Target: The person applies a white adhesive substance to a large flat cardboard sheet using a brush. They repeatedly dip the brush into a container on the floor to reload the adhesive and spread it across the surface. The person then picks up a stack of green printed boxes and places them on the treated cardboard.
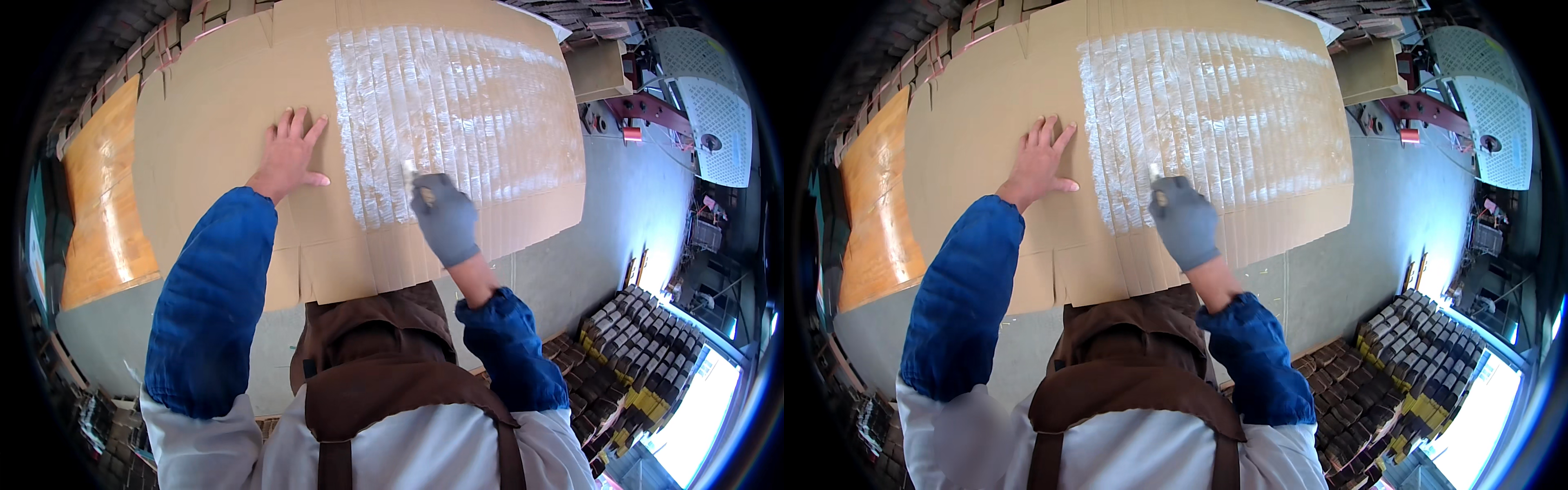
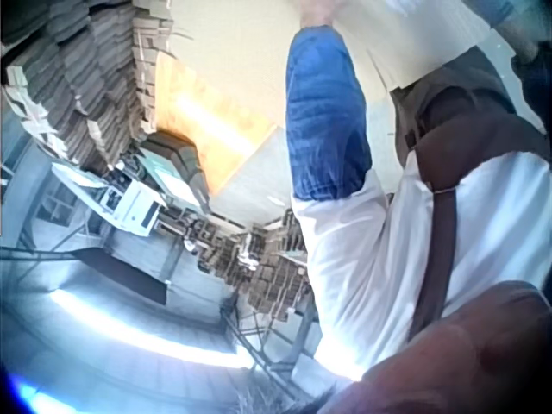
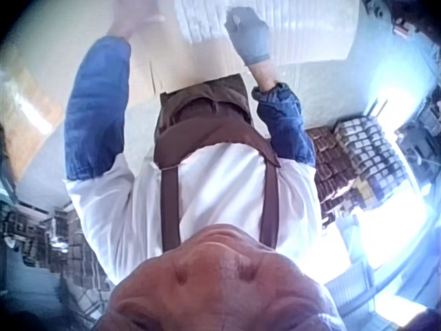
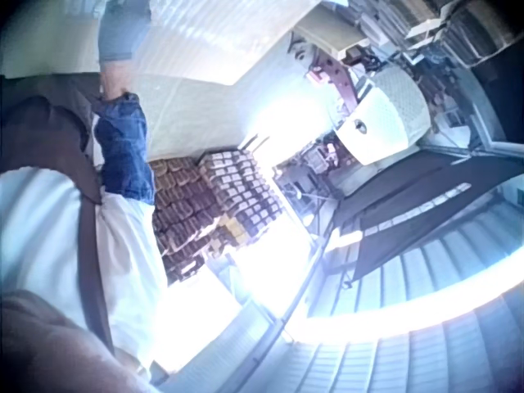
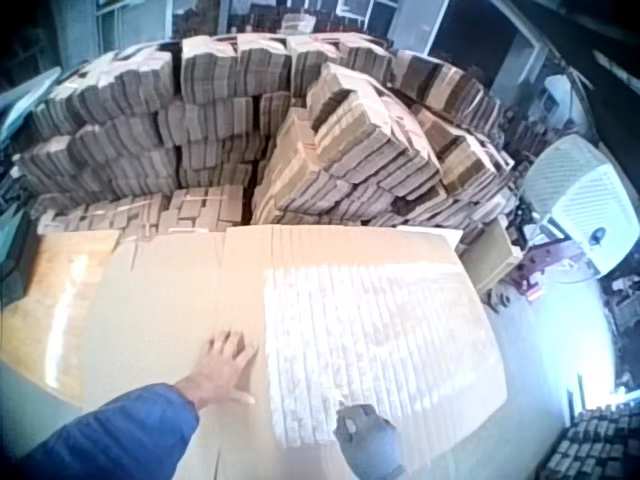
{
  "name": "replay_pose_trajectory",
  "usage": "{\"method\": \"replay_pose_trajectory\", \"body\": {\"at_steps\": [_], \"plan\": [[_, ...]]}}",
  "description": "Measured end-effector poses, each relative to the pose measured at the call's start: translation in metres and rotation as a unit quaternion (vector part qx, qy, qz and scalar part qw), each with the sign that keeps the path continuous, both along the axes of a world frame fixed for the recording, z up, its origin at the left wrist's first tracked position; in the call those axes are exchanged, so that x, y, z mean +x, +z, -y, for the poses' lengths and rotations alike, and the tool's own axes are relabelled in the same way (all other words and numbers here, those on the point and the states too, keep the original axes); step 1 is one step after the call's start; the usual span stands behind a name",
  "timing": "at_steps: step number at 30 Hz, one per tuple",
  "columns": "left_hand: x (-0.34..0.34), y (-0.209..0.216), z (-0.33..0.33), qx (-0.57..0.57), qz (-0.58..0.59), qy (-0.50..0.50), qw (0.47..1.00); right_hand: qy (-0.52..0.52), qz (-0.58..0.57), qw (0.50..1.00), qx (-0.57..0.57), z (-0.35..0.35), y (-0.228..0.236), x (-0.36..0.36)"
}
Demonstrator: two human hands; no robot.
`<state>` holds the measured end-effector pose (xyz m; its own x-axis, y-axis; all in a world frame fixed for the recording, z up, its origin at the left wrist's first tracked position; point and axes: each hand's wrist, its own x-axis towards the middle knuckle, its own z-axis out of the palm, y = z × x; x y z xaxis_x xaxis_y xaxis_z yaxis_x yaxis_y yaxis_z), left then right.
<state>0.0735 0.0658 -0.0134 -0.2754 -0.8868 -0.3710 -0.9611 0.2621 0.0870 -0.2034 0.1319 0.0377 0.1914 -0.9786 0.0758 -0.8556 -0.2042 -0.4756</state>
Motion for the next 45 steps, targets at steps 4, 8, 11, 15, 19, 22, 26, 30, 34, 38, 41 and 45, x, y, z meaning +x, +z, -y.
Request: {"method": "replay_pose_trajectory", "body": {"at_steps": [4,8,11,15,19,22,26,30,34,38,41,45], "plan": [[0.003,0.001,-0.001,-0.003,-0.005,0.005,1.0,-0.05,-0.063,0.994,0.078,0.025,-0.01,-0.016],[0.002,0.0,0.0,0.0,-0.005,0.006,1.0,0.015,-0.012,0.999,0.035,0.012,-0.008,0.005],[-0.001,0.001,0.001,0.017,-0.009,0.006,1.0,-0.027,-0.044,0.999,0.018,0.025,-0.021,-0.035],[0.002,0.004,-0.001,0.028,0.005,0.022,0.999,-0.081,-0.001,0.997,-0.011,0.013,0.009,-0.055],[-0.002,0.002,0.003,0.025,-0.009,0.014,1.0,-0.046,-0.033,0.998,0.034,-0.034,-0.013,-0.036],[0.002,0.0,0.002,0.02,-0.014,0.018,1.0,-0.105,-0.039,0.992,0.058,-0.028,-0.012,-0.057],[0.001,-0.006,0.0,0.002,-0.015,0.008,1.0,-0.05,0.028,0.998,0.026,-0.043,0.003,-0.035],[0.004,-0.011,-0.001,-0.019,-0.057,0.009,0.998,-0.055,-0.058,0.997,0.024,-0.039,-0.016,-0.079],[0.001,-0.002,-0.001,-0.003,-0.044,0.014,0.999,-0.132,-0.103,0.986,-0.002,-0.027,-0.001,-0.135],[-0.004,0.0,0.003,0.012,-0.028,0.017,0.999,0.032,-0.046,0.996,-0.065,-0.047,0.0,-0.109],[-0.003,-0.001,0.002,0.007,-0.037,0.019,0.999,0.126,-0.122,0.983,-0.059,-0.043,-0.015,-0.127],[-0.001,-0.002,0.001,0.014,-0.036,0.02,0.999,0.029,-0.135,0.99,-0.016,-0.011,-0.016,-0.196]]}}
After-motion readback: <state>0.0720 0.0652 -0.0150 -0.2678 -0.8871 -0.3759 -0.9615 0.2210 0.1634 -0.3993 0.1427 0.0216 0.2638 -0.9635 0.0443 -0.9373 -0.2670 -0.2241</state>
